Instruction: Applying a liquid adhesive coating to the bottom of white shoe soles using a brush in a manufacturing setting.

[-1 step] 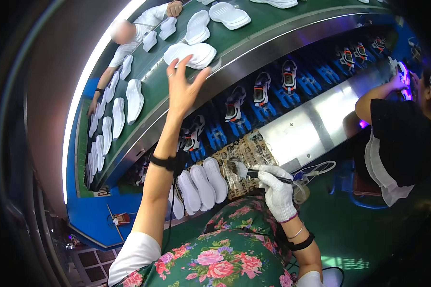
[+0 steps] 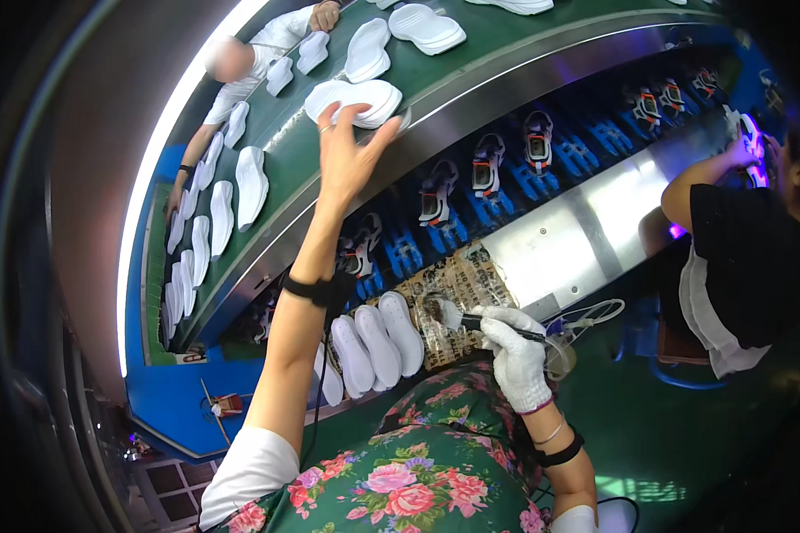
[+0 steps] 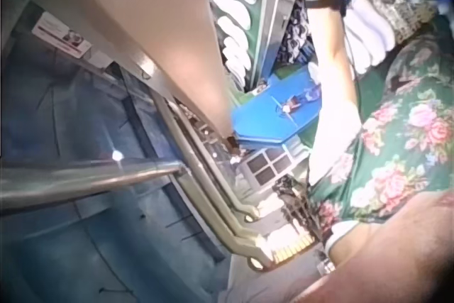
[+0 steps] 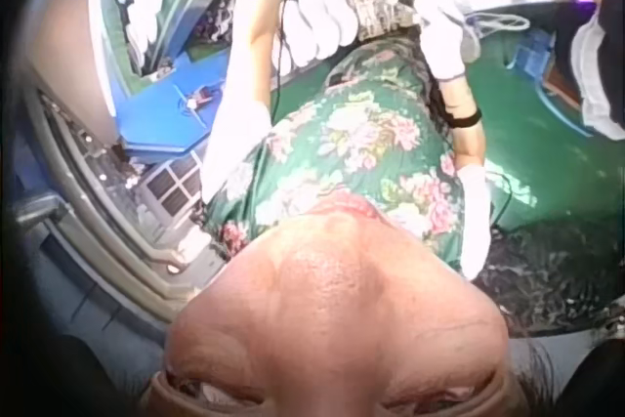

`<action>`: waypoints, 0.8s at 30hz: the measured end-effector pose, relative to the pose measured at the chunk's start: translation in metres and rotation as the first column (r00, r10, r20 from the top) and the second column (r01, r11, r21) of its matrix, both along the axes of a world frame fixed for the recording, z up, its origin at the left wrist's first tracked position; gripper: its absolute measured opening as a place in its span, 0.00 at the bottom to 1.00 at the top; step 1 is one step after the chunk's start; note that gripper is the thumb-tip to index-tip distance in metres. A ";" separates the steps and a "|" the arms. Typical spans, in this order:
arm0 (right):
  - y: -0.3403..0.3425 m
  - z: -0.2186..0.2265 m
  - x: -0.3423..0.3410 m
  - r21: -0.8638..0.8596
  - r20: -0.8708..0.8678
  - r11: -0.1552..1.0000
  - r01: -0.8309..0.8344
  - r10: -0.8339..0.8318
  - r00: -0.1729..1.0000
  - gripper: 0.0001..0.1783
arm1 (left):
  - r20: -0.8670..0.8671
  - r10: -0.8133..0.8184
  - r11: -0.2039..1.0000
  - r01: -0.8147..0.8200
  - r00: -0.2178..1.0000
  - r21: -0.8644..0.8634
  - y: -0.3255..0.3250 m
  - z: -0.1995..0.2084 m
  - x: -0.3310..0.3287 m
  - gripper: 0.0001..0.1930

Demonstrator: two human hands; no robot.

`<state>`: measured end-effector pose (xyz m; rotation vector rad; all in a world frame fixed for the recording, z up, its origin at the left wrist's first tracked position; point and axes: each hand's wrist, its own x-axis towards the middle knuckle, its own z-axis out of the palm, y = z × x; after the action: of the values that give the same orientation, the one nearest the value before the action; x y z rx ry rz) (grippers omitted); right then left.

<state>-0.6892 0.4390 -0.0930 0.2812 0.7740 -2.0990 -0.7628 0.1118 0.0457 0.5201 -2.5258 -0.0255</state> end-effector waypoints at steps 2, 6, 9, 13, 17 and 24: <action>0.005 -0.002 -0.002 -0.002 0.004 1.000 0.016 -0.016 1.000 0.09 | 0.092 0.088 0.994 -0.093 0.992 0.058 0.000 0.008 -0.021 0.31; 0.014 -0.005 -0.009 0.030 0.010 0.999 0.039 -0.039 0.999 0.10 | 0.339 0.133 0.982 -0.170 0.931 0.080 -0.015 0.037 -0.017 0.30; 0.015 -0.016 -0.015 0.058 -0.006 0.998 0.036 -0.036 0.999 0.09 | 0.375 0.187 0.970 -0.231 0.908 0.077 -0.056 0.043 -0.003 0.27; 0.010 -0.034 -0.014 0.029 0.002 0.998 0.047 -0.047 0.999 0.09 | 0.292 0.026 0.974 -0.090 0.956 0.209 -0.104 0.036 -0.015 0.43; 0.011 -0.038 -0.013 0.055 0.039 0.998 0.021 -0.023 0.999 0.09 | 0.384 0.045 0.995 -0.073 0.922 0.060 -0.096 0.017 -0.058 0.38; 0.013 -0.043 -0.020 0.064 0.064 0.998 -0.022 0.018 0.998 0.08 | 0.352 0.073 0.987 -0.118 0.933 0.108 -0.047 0.009 -0.113 0.30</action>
<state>-0.7092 0.4520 -0.1360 0.3722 0.8048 -2.0385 -0.8753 0.0652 0.0543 0.7569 -2.8524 -0.0648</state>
